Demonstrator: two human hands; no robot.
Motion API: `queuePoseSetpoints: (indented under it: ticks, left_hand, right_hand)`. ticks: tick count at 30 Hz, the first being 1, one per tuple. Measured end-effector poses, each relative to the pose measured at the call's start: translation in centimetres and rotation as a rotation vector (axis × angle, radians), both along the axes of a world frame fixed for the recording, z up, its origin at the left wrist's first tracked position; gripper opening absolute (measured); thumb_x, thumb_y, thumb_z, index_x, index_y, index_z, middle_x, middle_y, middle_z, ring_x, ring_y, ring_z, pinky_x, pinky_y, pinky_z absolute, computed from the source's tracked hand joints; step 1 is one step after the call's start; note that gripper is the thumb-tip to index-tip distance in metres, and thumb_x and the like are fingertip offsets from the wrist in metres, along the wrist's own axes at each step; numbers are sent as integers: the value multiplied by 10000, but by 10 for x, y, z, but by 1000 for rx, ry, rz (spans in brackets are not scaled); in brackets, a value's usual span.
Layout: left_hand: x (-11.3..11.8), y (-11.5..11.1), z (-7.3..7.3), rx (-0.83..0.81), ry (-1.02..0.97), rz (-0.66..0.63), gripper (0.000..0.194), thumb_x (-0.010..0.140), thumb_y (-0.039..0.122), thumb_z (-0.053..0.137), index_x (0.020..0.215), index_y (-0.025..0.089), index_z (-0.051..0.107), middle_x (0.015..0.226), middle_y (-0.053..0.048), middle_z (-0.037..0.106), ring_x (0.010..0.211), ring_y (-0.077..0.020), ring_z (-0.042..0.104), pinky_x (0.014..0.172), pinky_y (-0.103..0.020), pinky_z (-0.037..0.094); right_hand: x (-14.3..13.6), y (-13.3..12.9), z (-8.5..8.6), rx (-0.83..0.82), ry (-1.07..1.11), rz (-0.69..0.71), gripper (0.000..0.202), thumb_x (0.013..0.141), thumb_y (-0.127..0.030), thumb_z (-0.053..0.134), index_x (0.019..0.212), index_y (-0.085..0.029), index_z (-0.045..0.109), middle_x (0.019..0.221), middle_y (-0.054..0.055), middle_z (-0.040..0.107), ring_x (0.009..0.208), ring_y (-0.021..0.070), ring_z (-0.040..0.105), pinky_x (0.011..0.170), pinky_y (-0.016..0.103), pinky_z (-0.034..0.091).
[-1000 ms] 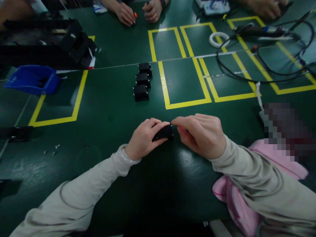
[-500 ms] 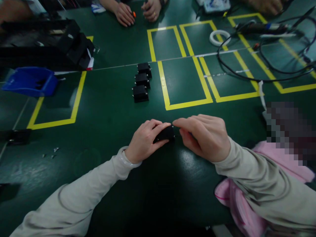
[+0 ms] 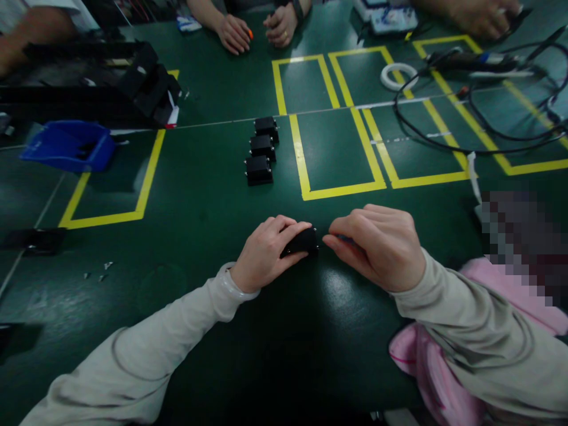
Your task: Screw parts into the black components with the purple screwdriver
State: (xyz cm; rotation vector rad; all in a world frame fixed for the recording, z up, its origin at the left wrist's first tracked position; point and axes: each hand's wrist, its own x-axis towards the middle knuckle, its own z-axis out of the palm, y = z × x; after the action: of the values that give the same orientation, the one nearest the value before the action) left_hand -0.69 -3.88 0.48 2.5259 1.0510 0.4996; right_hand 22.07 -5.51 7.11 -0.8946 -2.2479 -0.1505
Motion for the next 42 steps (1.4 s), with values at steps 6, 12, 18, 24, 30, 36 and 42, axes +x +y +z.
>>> queuePoseSetpoints:
  ticks: [6,12,18,24,30,36,42]
  left_hand:
    - [0,1,0,-2,10,2,451,955,361,662,1362,206,543,1176,-85,611,1025,-245,574,887,-418,526]
    - [1,-1,1,-27,-9,3,435,963,362,650,1354,202,550,1192,-89,616,1048,-248,579,906,-419,521]
    - [1,-1,1,-18,2,12,444,956,359,659,1355,198,548,1176,-87,616,1034,-248,577,900,-420,524]
    - [2,-1,3,-35,8,15,433,953,350,665,1343,199,553,1190,-93,620,1044,-251,579,905,-425,527]
    - [2,-1,4,-38,-1,15,438,952,350,665,1349,204,551,1193,-94,624,1046,-251,586,911,-428,530]
    - [1,-1,3,-26,7,11,442,946,351,671,1345,202,554,1181,-98,622,1041,-256,587,907,-432,532]
    - [1,0,2,-24,-9,8,446,952,350,665,1354,195,549,1193,-102,622,1047,-256,585,905,-430,529]
  right_hand:
    - [0,0,1,16,35,24,130,972,-110,480,926,-155,593,672,7,687,530,108,563,531,276,403]
    - [1,-1,1,1,-14,39,151,991,-191,550,852,-164,604,582,-10,628,481,106,491,504,280,377]
    - [1,-1,0,5,8,56,146,960,-111,500,871,-149,609,636,12,663,517,117,538,524,287,393]
    - [1,-1,-1,7,26,52,126,980,-132,514,908,-133,618,610,-4,640,495,109,518,517,279,388]
    - [2,-1,2,-14,6,37,181,989,-175,511,828,-173,594,591,-6,623,490,111,496,519,281,379]
    - [1,0,1,-8,39,23,109,942,-86,521,965,-124,620,657,5,667,519,105,525,536,270,405]
    - [3,0,1,-39,-6,25,137,981,-202,558,857,-171,605,578,-19,615,476,98,484,511,269,377]
